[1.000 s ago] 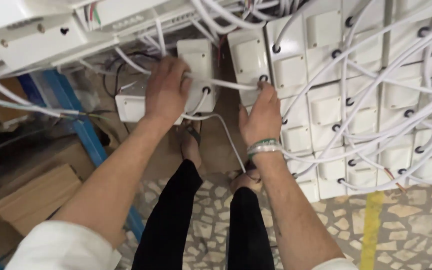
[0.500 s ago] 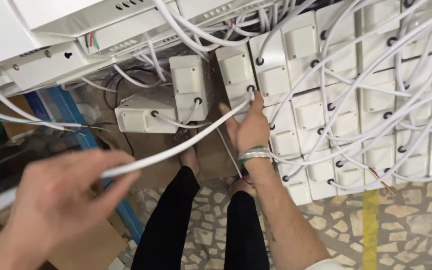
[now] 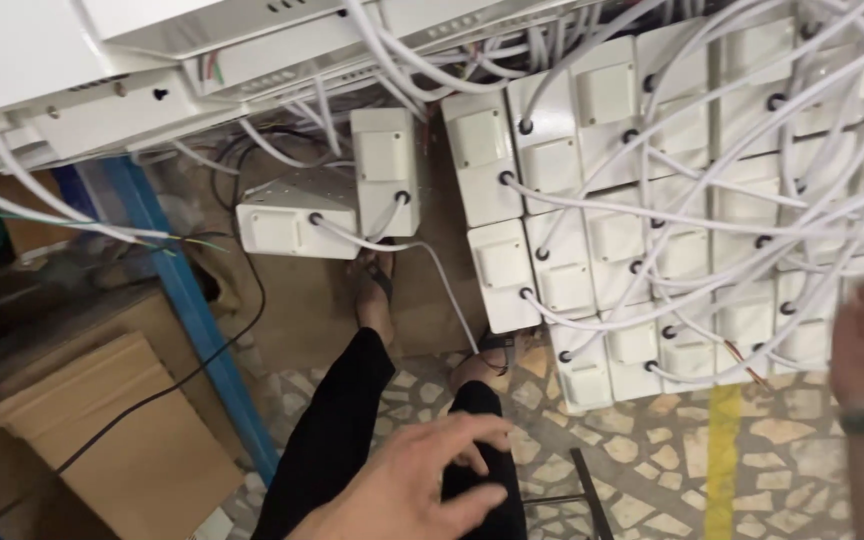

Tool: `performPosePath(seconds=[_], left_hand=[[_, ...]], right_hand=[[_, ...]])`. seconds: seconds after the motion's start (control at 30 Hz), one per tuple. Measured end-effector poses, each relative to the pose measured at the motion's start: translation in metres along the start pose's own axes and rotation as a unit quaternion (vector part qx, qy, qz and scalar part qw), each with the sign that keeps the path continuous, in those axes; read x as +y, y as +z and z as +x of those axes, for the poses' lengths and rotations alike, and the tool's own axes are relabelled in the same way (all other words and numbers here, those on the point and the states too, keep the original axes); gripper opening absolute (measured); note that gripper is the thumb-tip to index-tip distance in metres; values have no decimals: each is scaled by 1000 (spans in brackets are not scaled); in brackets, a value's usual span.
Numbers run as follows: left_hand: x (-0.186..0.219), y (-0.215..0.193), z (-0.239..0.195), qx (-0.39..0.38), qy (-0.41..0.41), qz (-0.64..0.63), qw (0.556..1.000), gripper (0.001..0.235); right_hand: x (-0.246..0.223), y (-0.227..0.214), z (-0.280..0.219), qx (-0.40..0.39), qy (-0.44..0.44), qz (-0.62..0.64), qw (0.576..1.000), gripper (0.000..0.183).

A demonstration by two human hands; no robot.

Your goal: The person uses a screwdriver to tighten screws on a white rectangular electronic device, then carries it to a floor area and places it among similar units.

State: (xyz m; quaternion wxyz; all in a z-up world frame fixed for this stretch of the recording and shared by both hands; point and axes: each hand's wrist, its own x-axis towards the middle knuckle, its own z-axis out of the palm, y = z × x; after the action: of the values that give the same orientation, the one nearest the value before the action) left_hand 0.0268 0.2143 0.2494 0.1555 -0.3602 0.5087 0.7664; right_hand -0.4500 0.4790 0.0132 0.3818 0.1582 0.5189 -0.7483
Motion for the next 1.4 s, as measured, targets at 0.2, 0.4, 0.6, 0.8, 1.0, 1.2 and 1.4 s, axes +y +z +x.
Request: performPosePath(seconds=[0.2, 0.4, 0.6, 0.8, 1.0, 1.2, 1.4], left_hand=[[-68, -70, 22, 286, 69, 180, 939, 45], [-121, -206, 73, 333, 100, 586, 732, 87], [-144, -265, 90, 209, 48, 707, 674, 86], [-174, -287, 89, 198, -4, 680, 706, 87], [-143, -236, 55, 199, 23, 665, 719, 80], [-132, -167, 24, 76, 80, 677, 728, 80], [-181, -91, 58, -19, 141, 704, 696, 58]], right_hand=[[116, -45, -109, 117, 75, -430, 892, 27], [336, 137, -221, -66, 9, -660, 749, 40], [410, 310, -172, -202, -154, -617, 745, 86], [426, 313, -180, -366, -61, -769, 521, 29], [355, 283, -266, -316, -63, -591, 740, 32], [295, 238, -353, -209, 28, -567, 796, 30], [295, 146, -376, -157, 95, -503, 845, 23]])
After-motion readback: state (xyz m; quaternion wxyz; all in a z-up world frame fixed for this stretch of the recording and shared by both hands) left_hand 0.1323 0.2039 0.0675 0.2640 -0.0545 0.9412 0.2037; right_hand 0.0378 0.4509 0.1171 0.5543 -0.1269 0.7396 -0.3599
